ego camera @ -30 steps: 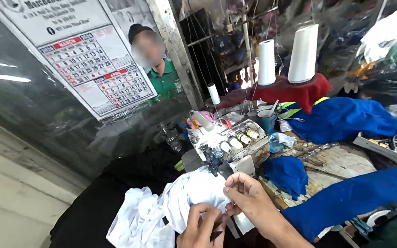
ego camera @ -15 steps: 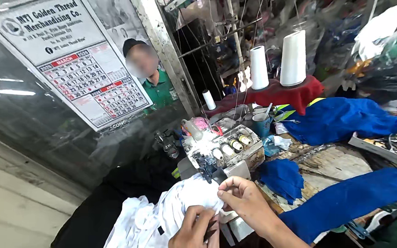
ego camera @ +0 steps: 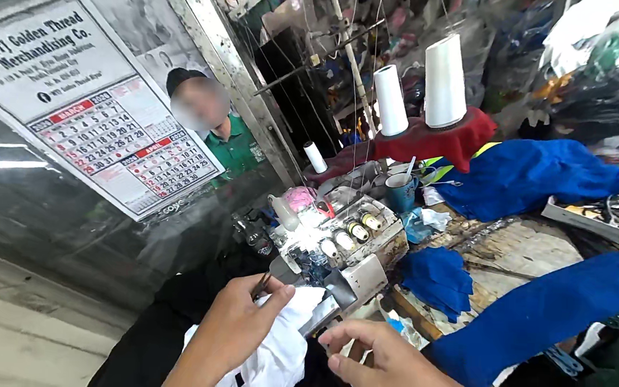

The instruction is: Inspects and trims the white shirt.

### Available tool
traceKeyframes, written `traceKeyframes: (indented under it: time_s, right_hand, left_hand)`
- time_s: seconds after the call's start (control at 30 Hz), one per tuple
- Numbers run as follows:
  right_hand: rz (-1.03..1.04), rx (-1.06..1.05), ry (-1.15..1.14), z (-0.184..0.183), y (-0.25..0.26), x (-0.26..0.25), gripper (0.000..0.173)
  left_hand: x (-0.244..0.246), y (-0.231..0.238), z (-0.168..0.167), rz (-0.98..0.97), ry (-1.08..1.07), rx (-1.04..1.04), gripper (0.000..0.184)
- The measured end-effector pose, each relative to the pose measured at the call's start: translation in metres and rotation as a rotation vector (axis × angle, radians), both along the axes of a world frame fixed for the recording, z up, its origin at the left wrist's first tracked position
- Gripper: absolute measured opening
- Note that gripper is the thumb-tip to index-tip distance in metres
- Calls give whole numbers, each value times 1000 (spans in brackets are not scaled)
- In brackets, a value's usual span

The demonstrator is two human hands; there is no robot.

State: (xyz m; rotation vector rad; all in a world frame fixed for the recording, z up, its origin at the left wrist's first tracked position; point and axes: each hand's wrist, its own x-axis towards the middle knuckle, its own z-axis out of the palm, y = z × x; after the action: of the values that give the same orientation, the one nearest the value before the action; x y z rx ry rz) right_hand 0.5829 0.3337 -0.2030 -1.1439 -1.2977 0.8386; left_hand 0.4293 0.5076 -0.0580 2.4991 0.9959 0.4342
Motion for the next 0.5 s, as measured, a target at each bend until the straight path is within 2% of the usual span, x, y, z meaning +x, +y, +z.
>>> traceKeyframes:
  time_s: [0.1,0.17,0.23,0.33,0.37,0.43,0.5]
  right_hand:
    - [42,52,-33,4,17,-19,39]
    - [66,108,-7,7,33,-40,49]
    - [141,162,126,16,47,-62,55]
    - [283,201,450,15,57,-77,47]
    - [287,192,462,9,54,-72,47]
    - [192,126,315,-5,36,-49,40]
    - [-21,60,121,-13,16,-16,25]
  left_hand:
    - [4,-4,5,-27,6,26,16]
    - [9,-9,4,-54,-13,67,16]
    - [14,-15,1,-86,28,155,22]
    - [13,-26,-11,-82,62,235,30]
    - [10,-27,-17,-90,44,214,31]
    - [4,-24,-32,-139,-66,138,29]
    - [-3,-23,-45,-196,-199,74,24]
